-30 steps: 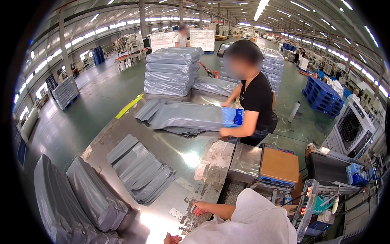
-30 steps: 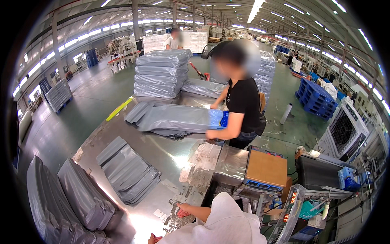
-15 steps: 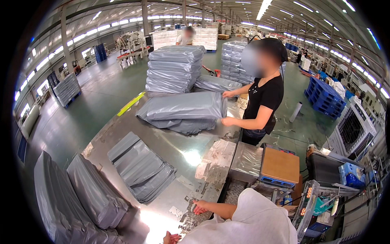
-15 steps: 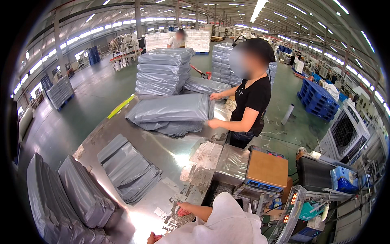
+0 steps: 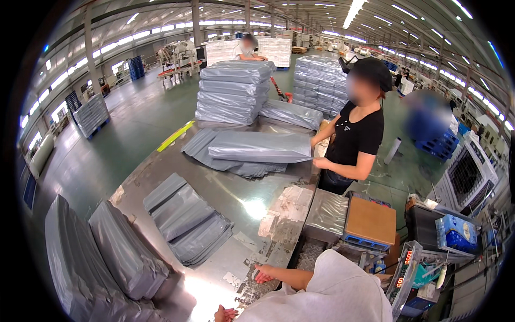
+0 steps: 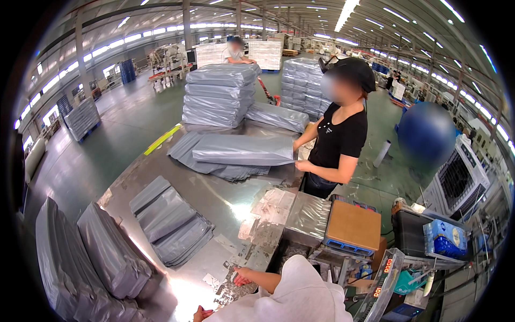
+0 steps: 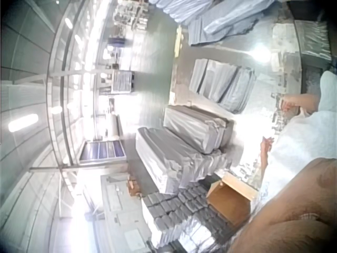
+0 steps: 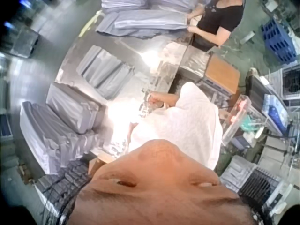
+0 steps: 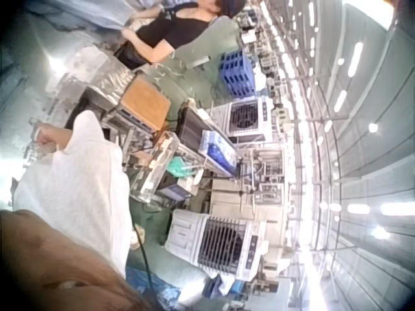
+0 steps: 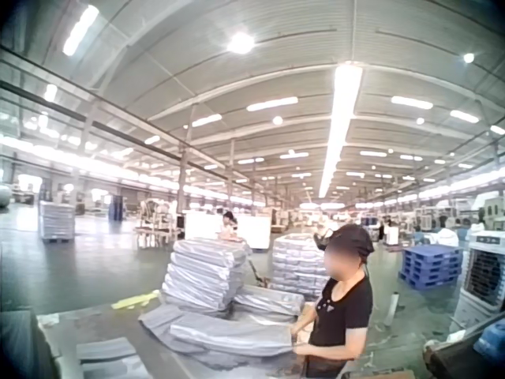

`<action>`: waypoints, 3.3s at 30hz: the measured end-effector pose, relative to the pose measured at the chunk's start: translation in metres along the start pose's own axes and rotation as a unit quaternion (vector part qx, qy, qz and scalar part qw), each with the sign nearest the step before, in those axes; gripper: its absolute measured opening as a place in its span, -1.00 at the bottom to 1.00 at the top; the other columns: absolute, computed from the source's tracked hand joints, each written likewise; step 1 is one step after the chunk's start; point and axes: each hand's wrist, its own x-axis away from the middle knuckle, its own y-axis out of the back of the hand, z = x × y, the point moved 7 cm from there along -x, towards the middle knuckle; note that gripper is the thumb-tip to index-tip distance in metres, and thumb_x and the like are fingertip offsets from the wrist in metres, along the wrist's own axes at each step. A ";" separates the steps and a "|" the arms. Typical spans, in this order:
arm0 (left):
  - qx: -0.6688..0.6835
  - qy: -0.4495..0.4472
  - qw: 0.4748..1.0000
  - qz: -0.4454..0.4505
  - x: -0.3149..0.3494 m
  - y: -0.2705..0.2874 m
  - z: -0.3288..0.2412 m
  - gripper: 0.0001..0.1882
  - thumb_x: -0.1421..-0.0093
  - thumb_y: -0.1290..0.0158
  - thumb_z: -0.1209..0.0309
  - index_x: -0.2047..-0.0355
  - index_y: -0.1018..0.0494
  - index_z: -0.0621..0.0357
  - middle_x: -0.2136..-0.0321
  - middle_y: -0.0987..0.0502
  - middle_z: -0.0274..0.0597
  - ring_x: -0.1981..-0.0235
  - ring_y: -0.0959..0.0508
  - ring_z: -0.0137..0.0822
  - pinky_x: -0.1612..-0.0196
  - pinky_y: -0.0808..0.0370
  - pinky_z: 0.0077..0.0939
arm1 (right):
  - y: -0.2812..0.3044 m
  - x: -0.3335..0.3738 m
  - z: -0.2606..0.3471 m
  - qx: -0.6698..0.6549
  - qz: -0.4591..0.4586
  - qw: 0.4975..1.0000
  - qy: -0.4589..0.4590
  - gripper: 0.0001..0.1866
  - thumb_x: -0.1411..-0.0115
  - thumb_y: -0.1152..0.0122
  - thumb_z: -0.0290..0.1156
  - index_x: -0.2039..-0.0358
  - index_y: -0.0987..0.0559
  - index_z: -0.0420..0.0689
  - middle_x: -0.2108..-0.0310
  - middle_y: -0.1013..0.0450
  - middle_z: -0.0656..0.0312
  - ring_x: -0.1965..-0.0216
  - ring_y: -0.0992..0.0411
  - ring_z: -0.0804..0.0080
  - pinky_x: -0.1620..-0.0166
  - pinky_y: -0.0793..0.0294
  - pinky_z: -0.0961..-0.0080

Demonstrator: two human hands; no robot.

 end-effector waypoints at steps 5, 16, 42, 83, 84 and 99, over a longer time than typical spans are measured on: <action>0.058 -0.045 0.997 -0.014 0.003 -0.002 0.003 -0.31 -0.19 0.43 0.00 0.39 -0.32 0.56 0.44 -0.46 0.27 0.51 -0.54 -0.10 0.60 -0.46 -0.62 | 0.004 -0.007 -0.005 0.007 0.001 1.000 -0.029 -0.18 -0.06 0.47 0.28 0.32 -0.49 -0.27 0.41 -0.48 0.10 0.57 -0.45 0.50 0.68 -0.27 0.74; -0.023 0.040 0.999 -0.019 0.035 -0.016 -0.011 -0.36 -0.17 0.39 -0.06 0.37 -0.44 0.32 0.48 -0.54 -0.13 0.59 -0.52 -0.46 0.75 -0.14 -0.78 | -0.007 0.022 0.005 0.049 -0.025 0.998 -0.015 -0.20 -0.07 0.48 0.28 0.35 -0.51 -0.23 0.40 -0.49 0.13 0.52 -0.45 0.51 0.60 -0.27 0.74; -0.014 0.020 1.000 0.006 0.035 -0.016 -0.012 -0.37 -0.19 0.41 -0.03 0.36 -0.43 0.32 0.46 -0.54 -0.10 0.63 -0.50 -0.47 0.72 -0.16 -0.75 | -0.004 0.015 0.003 0.043 -0.021 0.999 -0.007 -0.19 -0.07 0.49 0.28 0.34 -0.51 -0.23 0.42 -0.49 0.13 0.58 -0.44 0.54 0.61 -0.27 0.75; -0.040 0.020 0.998 -0.038 0.037 -0.015 -0.007 -0.52 -0.16 0.33 0.10 0.39 -0.45 0.25 0.46 -0.54 -0.17 0.56 -0.52 -0.44 0.60 -0.24 -0.70 | 0.161 0.196 0.146 0.917 -0.219 0.329 0.044 -0.78 0.02 0.08 -0.38 0.44 -0.57 -0.03 0.37 -0.48 0.22 0.29 -0.44 0.30 0.31 -0.37 0.26; -0.041 0.024 0.998 -0.035 0.036 -0.014 -0.005 -0.52 -0.17 0.34 0.10 0.40 -0.45 0.25 0.47 -0.54 -0.16 0.57 -0.52 -0.44 0.59 -0.25 -0.68 | 0.129 0.193 0.148 0.924 -0.191 0.322 0.081 -0.80 0.04 0.06 -0.40 0.47 -0.57 -0.06 0.41 -0.48 0.21 0.33 -0.45 0.29 0.35 -0.38 0.27; 0.004 -0.054 0.998 -0.033 0.048 -0.015 -0.013 -0.56 -0.19 0.34 0.18 0.32 -0.40 0.29 0.45 -0.54 -0.13 0.54 -0.53 -0.43 0.56 -0.34 -0.75 | -0.220 0.111 0.445 0.694 -0.319 0.440 0.472 -0.78 0.07 0.00 -0.38 0.38 -0.53 -0.06 0.41 -0.46 0.13 0.32 -0.42 0.14 0.26 -0.38 0.23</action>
